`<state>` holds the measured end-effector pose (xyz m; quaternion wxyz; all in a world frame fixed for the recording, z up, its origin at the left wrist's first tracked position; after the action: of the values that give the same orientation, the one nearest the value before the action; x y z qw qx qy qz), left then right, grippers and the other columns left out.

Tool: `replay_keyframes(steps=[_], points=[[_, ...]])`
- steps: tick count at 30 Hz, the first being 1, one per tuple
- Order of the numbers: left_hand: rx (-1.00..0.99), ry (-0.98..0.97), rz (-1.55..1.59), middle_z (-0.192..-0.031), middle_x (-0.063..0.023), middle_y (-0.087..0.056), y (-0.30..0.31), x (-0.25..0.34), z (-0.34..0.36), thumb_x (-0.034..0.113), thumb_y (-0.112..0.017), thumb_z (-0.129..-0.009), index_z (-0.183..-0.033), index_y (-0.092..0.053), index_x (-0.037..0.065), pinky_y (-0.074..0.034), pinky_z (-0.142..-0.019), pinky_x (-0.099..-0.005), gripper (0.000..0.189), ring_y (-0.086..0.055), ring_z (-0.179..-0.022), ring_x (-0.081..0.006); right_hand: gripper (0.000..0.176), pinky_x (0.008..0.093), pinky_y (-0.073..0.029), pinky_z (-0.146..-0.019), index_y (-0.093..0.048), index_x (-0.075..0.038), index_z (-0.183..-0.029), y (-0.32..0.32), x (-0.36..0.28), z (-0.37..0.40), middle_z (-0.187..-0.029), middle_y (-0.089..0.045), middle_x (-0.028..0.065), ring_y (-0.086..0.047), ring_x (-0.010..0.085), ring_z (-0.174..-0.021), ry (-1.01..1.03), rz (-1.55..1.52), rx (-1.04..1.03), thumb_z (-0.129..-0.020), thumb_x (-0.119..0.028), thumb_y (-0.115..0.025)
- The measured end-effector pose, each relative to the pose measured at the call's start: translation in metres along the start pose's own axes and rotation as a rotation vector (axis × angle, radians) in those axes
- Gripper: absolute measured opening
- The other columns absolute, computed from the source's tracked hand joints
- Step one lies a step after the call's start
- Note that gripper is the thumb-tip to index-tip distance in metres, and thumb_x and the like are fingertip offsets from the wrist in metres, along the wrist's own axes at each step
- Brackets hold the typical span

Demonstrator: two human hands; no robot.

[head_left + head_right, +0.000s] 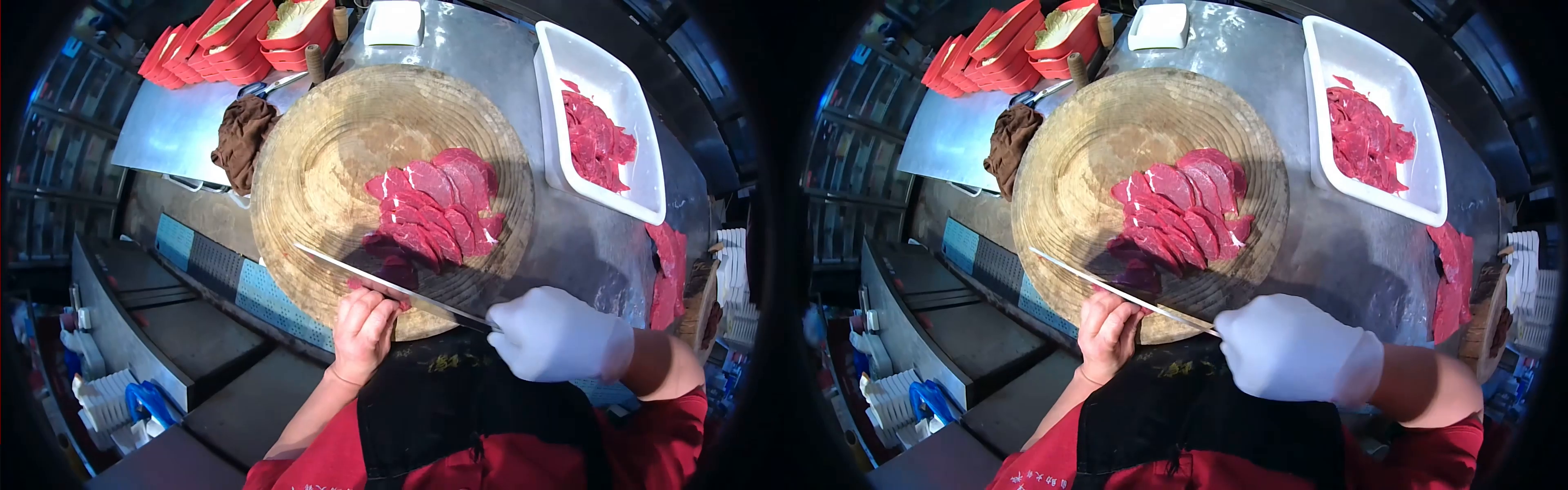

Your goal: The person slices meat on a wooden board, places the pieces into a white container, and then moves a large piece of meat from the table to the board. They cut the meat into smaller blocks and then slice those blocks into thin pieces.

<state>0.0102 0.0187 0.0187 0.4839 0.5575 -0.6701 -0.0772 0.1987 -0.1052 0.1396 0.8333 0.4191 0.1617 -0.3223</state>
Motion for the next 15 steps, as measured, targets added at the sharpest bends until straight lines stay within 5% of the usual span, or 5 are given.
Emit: replay_keyframes(steps=[11, 12, 15], points=[[0.026, -0.003, 0.017, -0.093, -0.0105, -0.062, 0.000, -0.001, 0.001, -0.005, -0.076, -0.069, -0.091, -0.065, 0.003, -0.051, -0.076, -0.0379, 0.026, -0.062, -0.089, -0.0302, 0.016, 0.0509, -0.052, -0.068, -0.062, 0.002, -0.084, -0.007, -0.008, -0.020, -0.074, -0.065, 0.0241, -0.066, 0.0434, -0.072, 0.028, 0.009, -0.016, -0.082, -0.012, -0.055], [0.029, 0.015, 0.015, -0.092, -0.0104, -0.062, 0.001, 0.000, 0.001, -0.005, -0.076, -0.068, -0.090, -0.065, 0.003, -0.050, -0.076, -0.0379, 0.026, -0.062, -0.088, -0.0301, 0.023, 0.0529, -0.051, -0.070, -0.061, 0.001, -0.087, -0.009, -0.009, -0.027, -0.073, -0.064, 0.0240, -0.065, 0.0452, -0.075, 0.027, 0.010, -0.013, -0.091, -0.020, -0.054], [0.034, 0.013, 0.009, -0.090, -0.0102, -0.062, 0.000, 0.000, 0.002, -0.005, -0.076, -0.068, -0.089, -0.066, 0.003, -0.050, -0.075, -0.0380, 0.025, -0.062, -0.087, -0.0298, 0.024, 0.0536, -0.051, -0.071, -0.061, 0.002, -0.087, -0.016, -0.003, -0.030, -0.073, -0.064, 0.0244, -0.065, 0.0451, -0.074, 0.190, 0.041, 0.051, -0.090, -0.021, -0.054]])
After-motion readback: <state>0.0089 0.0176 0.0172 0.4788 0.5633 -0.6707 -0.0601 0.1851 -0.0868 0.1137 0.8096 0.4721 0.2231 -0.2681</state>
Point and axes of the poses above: each hand's wrist, its own z-axis away from the middle knuckle, its own y-axis out of the back of the hand, x = y × z, the point moved 3 cm from there along -z, towards the middle knuckle
